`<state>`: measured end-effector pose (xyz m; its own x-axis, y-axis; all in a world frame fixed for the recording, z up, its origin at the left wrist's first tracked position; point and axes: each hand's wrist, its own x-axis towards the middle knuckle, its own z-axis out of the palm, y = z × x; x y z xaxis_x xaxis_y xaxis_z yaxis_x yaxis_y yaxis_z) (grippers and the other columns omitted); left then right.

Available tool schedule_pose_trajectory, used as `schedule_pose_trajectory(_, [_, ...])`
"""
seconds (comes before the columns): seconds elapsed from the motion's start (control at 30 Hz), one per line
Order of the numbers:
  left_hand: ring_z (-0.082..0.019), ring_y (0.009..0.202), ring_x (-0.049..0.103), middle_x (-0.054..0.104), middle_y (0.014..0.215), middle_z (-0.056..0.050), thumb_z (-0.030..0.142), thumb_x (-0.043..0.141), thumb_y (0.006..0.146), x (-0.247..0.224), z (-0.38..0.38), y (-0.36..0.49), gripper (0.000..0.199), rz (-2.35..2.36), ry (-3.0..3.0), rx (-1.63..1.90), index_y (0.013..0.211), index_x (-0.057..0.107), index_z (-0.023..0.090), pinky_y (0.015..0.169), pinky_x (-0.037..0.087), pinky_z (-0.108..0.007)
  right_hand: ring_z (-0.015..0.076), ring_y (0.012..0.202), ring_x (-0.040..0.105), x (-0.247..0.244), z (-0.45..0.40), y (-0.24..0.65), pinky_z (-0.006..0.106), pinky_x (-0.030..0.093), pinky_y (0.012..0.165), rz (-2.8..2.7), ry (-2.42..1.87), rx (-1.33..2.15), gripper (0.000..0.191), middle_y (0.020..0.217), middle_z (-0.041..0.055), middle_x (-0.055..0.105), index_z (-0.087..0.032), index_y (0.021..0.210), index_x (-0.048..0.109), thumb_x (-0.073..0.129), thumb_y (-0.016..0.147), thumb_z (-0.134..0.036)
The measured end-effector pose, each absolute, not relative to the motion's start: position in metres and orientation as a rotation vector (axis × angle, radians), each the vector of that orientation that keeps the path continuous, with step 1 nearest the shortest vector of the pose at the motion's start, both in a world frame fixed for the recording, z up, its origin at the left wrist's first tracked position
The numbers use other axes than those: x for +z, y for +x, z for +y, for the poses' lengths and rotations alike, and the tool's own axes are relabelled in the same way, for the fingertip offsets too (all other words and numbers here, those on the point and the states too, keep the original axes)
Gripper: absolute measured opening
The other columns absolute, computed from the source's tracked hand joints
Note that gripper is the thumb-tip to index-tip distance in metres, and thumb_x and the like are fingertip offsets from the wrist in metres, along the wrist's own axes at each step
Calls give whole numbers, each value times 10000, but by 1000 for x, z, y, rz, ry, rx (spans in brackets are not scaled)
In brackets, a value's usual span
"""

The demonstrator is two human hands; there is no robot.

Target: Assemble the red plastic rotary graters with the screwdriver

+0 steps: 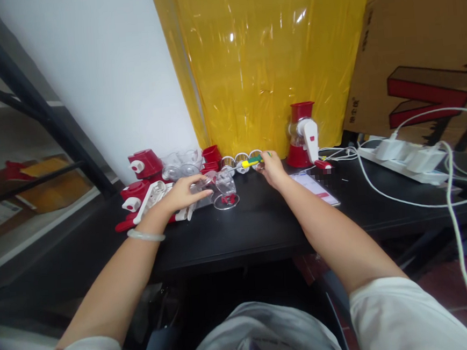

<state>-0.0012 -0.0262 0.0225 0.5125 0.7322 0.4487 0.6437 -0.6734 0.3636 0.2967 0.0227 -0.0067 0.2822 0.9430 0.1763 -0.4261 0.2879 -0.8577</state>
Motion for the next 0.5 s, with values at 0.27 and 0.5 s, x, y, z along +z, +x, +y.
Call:
schedule_pose_trajectory(0.27, [-292,1052,705,765,1116,-98,601,721,834,23,-26,-1,472,1186,2592,882,1090,715,205,984,528,-448,96,455,435,-11,27,302,228,426,463,-874,-839,1038,454,592,-77,445,-259,849,432,616,840,-673])
schedule_pose_trajectory(0.5, [-290,1052,707,766,1122,-100,610,717,835,22,-25,-1,485,1153,2600,886,1107,720,209,985,537,-450,73,457,406,-10,27,301,197,426,478,-864,-819,1012,328,599,-102,424,-262,865,424,693,819,-445])
